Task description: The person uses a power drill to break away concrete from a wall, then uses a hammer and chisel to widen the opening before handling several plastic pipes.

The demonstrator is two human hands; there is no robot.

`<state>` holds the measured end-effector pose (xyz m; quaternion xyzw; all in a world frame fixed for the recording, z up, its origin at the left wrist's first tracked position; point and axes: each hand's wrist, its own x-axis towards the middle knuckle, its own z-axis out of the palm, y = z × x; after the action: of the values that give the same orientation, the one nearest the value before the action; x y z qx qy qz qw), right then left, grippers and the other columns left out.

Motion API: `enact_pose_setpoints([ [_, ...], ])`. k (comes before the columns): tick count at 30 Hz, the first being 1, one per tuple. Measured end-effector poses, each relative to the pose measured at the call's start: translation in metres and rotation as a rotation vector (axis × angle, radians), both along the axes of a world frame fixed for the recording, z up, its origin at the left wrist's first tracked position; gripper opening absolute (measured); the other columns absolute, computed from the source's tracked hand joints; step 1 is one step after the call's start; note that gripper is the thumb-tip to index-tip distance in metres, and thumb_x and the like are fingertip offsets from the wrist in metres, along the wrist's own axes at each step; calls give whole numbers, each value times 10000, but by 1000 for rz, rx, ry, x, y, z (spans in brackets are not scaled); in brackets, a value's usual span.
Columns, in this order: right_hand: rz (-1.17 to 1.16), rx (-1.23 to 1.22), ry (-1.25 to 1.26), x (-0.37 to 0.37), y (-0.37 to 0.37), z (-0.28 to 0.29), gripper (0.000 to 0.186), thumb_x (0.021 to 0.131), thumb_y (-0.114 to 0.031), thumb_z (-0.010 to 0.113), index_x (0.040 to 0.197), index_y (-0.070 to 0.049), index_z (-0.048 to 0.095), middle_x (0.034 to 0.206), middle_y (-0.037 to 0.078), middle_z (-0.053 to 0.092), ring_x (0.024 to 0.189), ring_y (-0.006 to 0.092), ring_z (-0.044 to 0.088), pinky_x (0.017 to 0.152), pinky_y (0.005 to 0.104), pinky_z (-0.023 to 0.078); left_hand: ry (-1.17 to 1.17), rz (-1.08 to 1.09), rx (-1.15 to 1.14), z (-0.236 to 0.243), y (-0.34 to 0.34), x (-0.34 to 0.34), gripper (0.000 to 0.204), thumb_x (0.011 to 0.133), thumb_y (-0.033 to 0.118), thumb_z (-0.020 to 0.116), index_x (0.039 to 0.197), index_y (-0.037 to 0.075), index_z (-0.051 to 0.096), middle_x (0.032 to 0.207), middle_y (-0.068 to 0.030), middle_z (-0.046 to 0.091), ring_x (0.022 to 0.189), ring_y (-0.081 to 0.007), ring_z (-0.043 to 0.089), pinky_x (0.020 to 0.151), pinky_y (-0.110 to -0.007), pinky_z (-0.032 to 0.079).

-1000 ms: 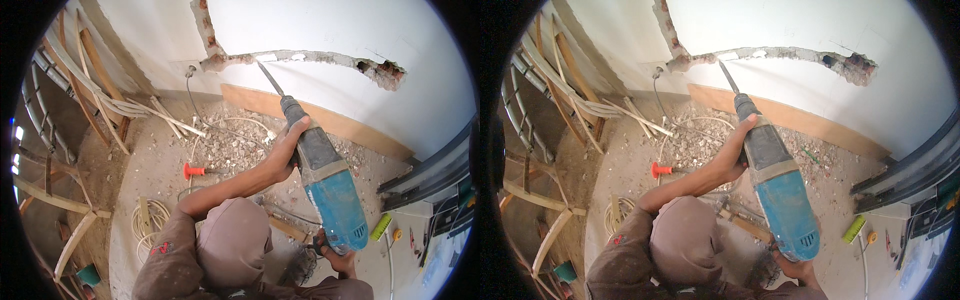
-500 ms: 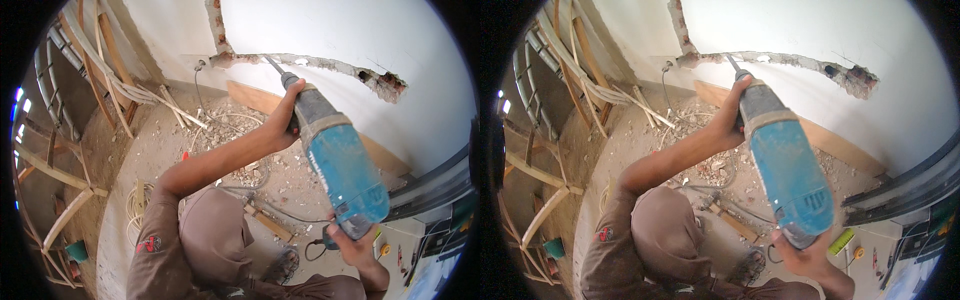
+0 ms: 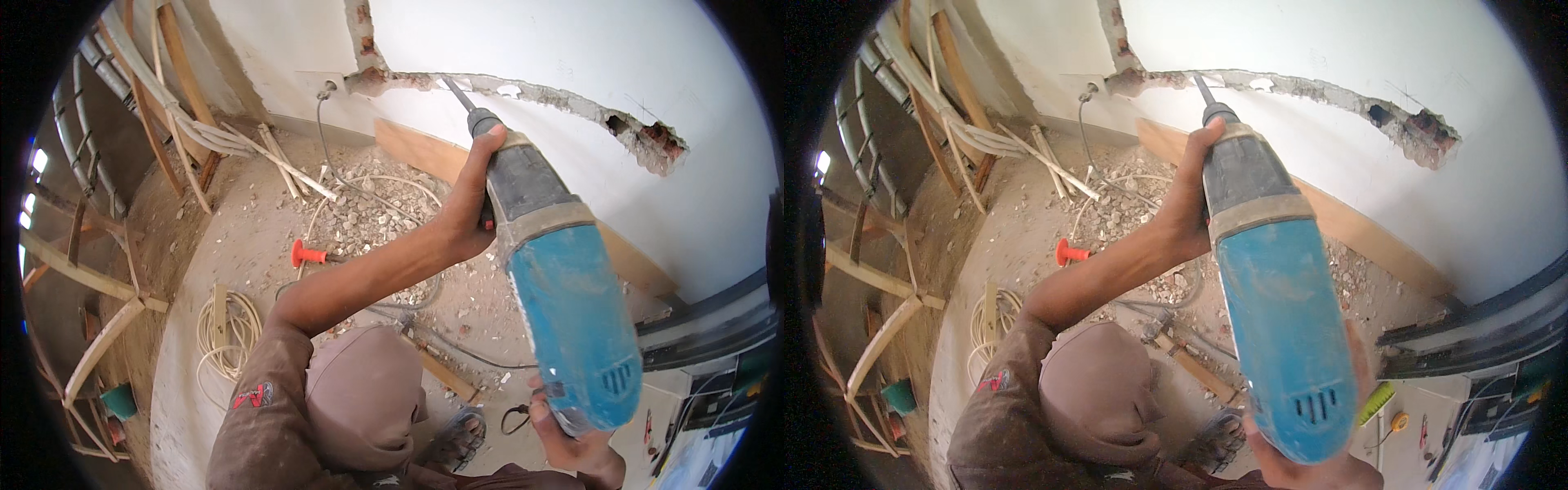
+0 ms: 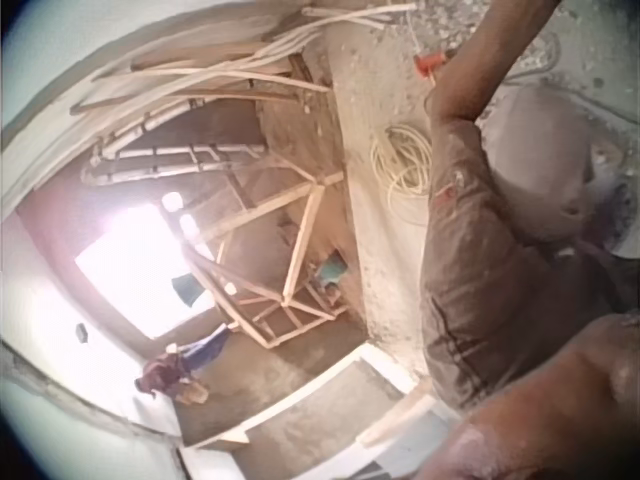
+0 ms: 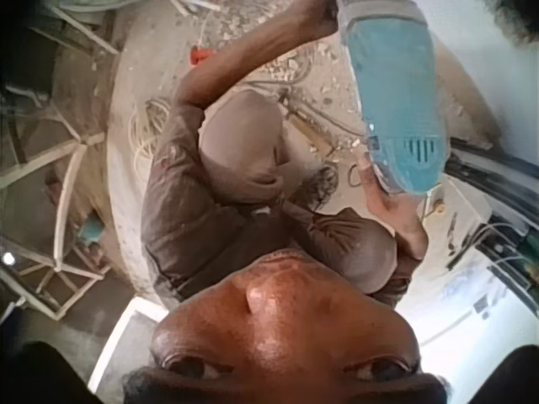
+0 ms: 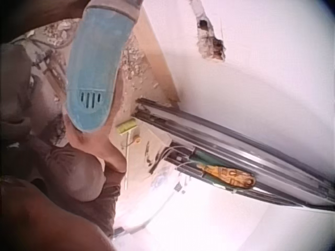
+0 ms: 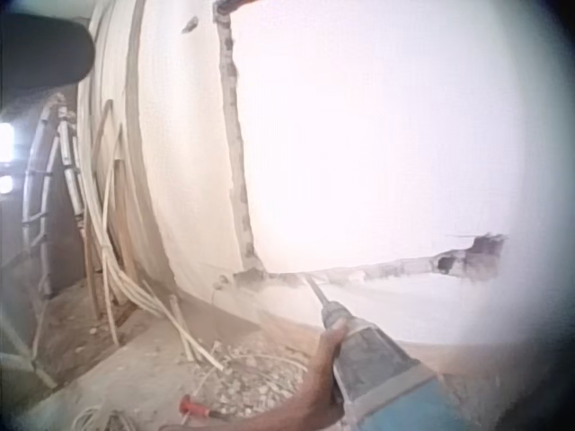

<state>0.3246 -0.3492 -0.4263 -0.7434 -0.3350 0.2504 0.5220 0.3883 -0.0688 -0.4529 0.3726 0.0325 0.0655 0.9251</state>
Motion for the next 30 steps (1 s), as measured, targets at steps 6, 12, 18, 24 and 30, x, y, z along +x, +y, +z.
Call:
enact_pose_setpoints([
  [6, 245, -510, -860, 14, -11, 47, 348, 923, -339, 592, 1182, -107, 607, 1001, 110, 683, 815, 248, 646, 745, 353, 501, -23, 9, -33, 5, 7, 11, 711, 797, 673, 501, 1146, 53, 516, 1045, -114, 570, 1026, -235, 577, 914, -385, 474],
  [12, -245, -100, -115, 29, 17, 48, 387, 726, -81, 716, 1055, 16, 537, 847, 80, 590, 699, 155, 582, 610, 278, 479, -7, 64, -106, 6, 15, 31, 661, 816, 647, 504, 1111, 57, 545, 1005, -90, 593, 960, -207, 589, 865, -377, 488],
  [18, -128, 238, 129, 85, 38, 48, 655, 721, -9, 703, 1274, -25, 354, 918, 109, 577, 693, 144, 599, 590, 262, 507, 76, 178, -135, 24, 18, 45, 562, 811, 629, 544, 997, 99, 575, 850, -18, 599, 718, -141, 577, 663, -288, 510],
  [24, -156, 389, 140, 30, -5, -16, 705, 719, 2, 699, 1324, 14, 336, 1099, 206, 607, 967, 282, 633, 697, 327, 558, 156, 29, 3, -26, -6, 28, 545, 772, 668, 565, 921, 144, 561, 788, 6, 536, 567, -109, 445, 463, -245, 330],
  [30, -201, 170, 241, -12, -37, -92, 890, 682, -45, 679, 1402, 23, 161, 1277, 188, 400, 1148, 268, 493, 967, 392, 404, 279, 59, 114, -39, -30, -6, 576, 774, 673, 555, 972, 132, 556, 808, -8, 549, 613, -120, 499, 478, -242, 350],
])
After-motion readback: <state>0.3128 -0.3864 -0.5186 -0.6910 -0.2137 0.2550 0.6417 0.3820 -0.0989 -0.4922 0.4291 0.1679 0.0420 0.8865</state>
